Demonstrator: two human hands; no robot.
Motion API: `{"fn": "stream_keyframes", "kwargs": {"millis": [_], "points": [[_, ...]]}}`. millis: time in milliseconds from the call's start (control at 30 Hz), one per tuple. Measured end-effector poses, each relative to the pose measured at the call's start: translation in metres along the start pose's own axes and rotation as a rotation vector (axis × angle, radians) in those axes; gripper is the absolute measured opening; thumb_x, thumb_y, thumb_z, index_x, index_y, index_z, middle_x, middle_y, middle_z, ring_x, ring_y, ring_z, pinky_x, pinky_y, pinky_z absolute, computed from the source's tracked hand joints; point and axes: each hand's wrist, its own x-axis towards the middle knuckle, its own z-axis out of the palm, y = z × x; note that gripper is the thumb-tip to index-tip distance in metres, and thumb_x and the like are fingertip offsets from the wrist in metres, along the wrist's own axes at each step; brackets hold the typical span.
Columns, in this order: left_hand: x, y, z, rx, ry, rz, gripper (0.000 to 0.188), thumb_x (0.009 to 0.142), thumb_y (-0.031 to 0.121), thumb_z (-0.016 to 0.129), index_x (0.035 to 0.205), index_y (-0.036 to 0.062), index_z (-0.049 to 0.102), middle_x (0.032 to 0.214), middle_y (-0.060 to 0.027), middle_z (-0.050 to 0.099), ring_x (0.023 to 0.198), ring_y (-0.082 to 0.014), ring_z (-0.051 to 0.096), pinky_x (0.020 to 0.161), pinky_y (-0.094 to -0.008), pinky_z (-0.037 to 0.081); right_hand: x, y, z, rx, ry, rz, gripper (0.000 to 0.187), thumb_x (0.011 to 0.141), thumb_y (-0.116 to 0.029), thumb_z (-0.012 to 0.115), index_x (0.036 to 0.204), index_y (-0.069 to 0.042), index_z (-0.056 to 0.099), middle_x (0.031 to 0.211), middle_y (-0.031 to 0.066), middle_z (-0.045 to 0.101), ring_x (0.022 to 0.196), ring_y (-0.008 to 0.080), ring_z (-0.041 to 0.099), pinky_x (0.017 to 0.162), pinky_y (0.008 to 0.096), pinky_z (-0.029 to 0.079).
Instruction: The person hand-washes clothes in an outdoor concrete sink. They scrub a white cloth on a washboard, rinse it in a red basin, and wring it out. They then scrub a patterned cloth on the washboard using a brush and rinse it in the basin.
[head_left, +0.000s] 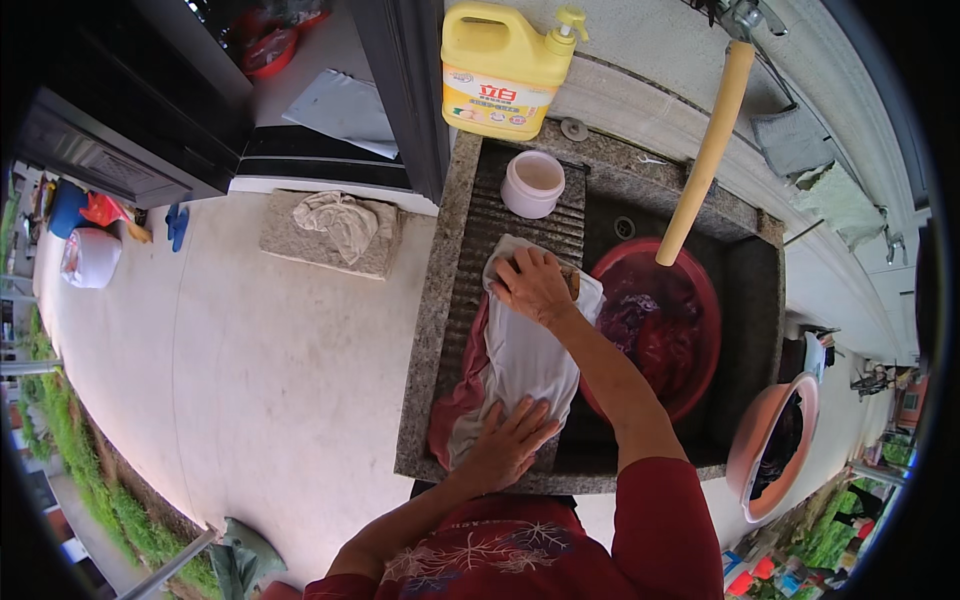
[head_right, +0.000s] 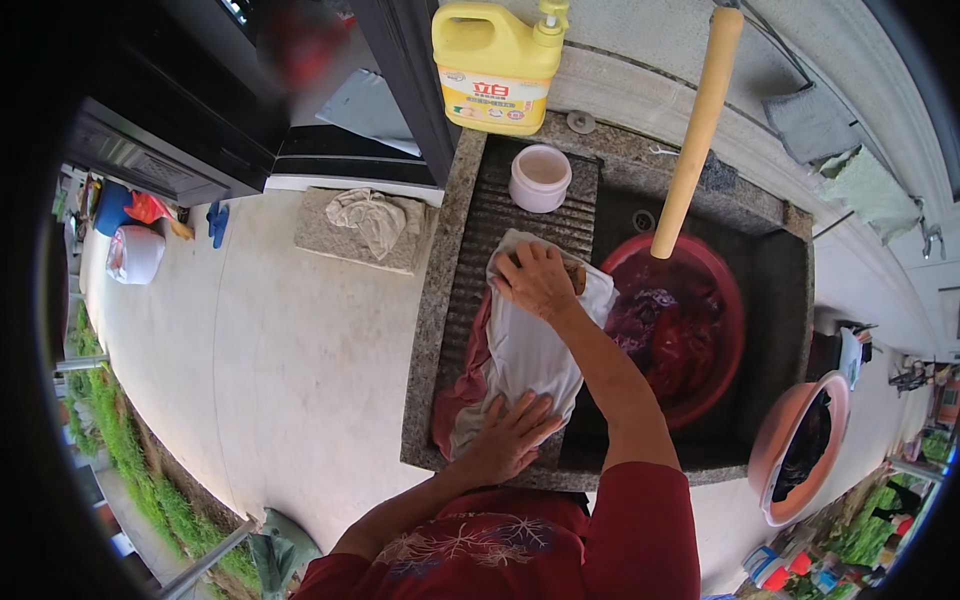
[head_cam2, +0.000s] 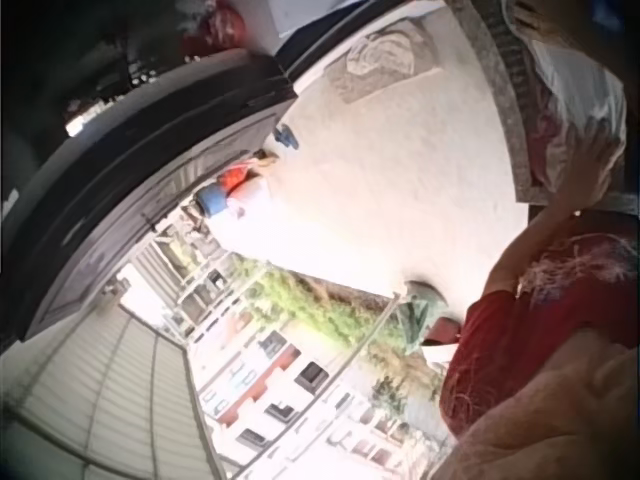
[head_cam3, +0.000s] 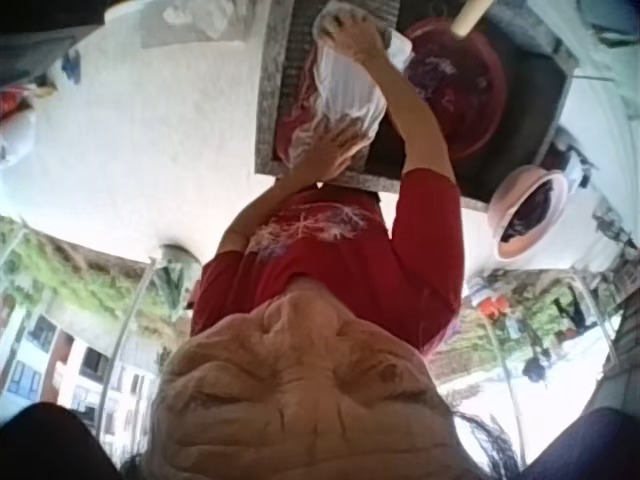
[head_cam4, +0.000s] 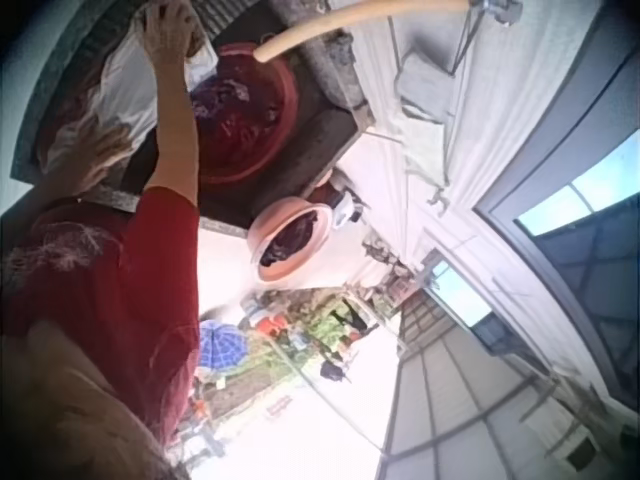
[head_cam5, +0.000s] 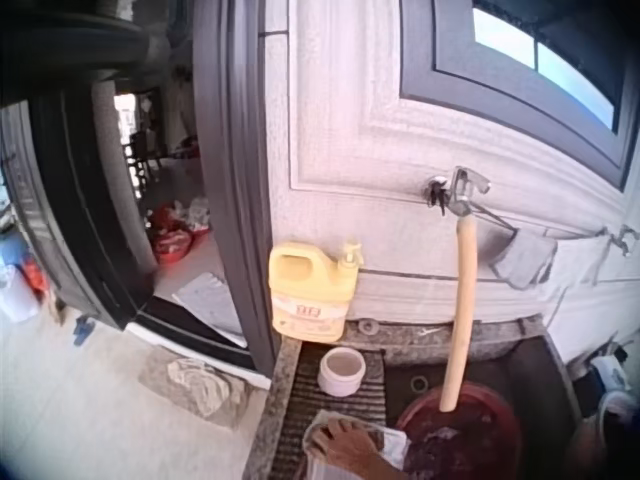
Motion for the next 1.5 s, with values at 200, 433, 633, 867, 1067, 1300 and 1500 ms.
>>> {"fn": "stream_keyframes", "kwargs": {"millis": [200,433,633,867,1067,1300,1500], "points": [[-0.002,-0.005,-0.001,0.039,0.021,-0.016,0.072,0.079,0.029,0.067,0.142,0.0199,0.033,0.148,-0.0077,0.03,0.136,-0.0277,0.025,0.102,-0.0561,0.023,-0.02,-0.041,-0.003,0.061,-0.139,0.028,0.034,0.077,-0.039,0.066,0.096,-0.014,0.053,0.085,0.0073,0.05,0.077,0.0258,0.053,0.064,0.0412,0.041],[-0.003,0.001,-0.007,0.034,0.05,0.0,0.063,0.081,0.026,0.062,0.139,0.0159,0.038,0.144,-0.0082,0.035,0.135,-0.0261,0.027,0.102,-0.0536,0.026,-0.035,-0.036,-0.021,0.183,-0.2,-0.208,0.035,0.074,-0.038,0.069,0.096,-0.018,0.052,0.086,0.0069,0.047,0.08,0.0247,0.052,0.066,0.04,0.041],[0.0,0.003,-0.005,0.014,0.018,-0.01,0.067,0.08,0.026,0.064,0.141,0.0174,0.036,0.145,-0.0075,0.033,0.136,-0.0262,0.026,0.103,-0.0541,0.024,0.017,0.004,0.018,-0.087,-0.052,0.186,0.036,0.077,-0.037,0.067,0.096,-0.012,0.052,0.086,0.0091,0.051,0.077,0.0263,0.054,0.06,0.0416,0.044],[-0.006,-0.005,-0.006,-0.003,0.046,-0.012,0.068,0.079,0.025,0.065,0.14,0.0167,0.037,0.145,-0.0076,0.034,0.135,-0.0264,0.028,0.103,-0.0543,0.024,-0.061,-0.066,-0.042,0.237,-0.166,-0.312,0.034,0.072,-0.037,0.07,0.095,-0.018,0.052,0.082,0.0072,0.045,0.074,0.0247,0.051,0.066,0.0401,0.041],[0.003,0.002,-0.009,-0.02,-0.007,-0.005,0.07,0.078,0.022,0.066,0.14,0.0152,0.035,0.145,-0.0085,0.034,0.134,-0.0282,0.029,0.101,-0.0546,0.026,0.02,0.018,0.027,-0.058,-0.131,0.309,0.036,0.078,-0.04,0.066,0.098,-0.013,0.055,0.086,0.0091,0.051,0.083,0.0274,0.057,0.066,0.0437,0.048],[-0.002,-0.018,-0.023,-0.136,0.632,-0.427,0.051,0.075,0.016,0.069,0.121,0.0078,0.05,0.118,-0.016,0.051,0.105,-0.0333,0.051,0.088,-0.0444,0.041,0.015,0.027,-0.001,0.262,-0.4,0.754,0.035,0.072,-0.035,0.069,0.104,-0.022,0.06,0.104,0.0134,0.05,0.102,0.0331,0.054,0.082,0.0488,0.046],[0.032,-0.044,-0.029,0.059,0.5,-0.49,0.022,0.074,0.016,0.069,0.089,0.008,0.054,0.085,-0.008,0.053,0.082,-0.0289,0.052,0.068,-0.0428,0.042,0.001,0.02,0.001,0.083,-0.406,0.72,0.021,0.073,-0.023,0.065,0.094,-0.025,0.063,0.102,0.0113,0.05,0.101,0.0333,0.054,0.083,0.0468,0.045]]}}
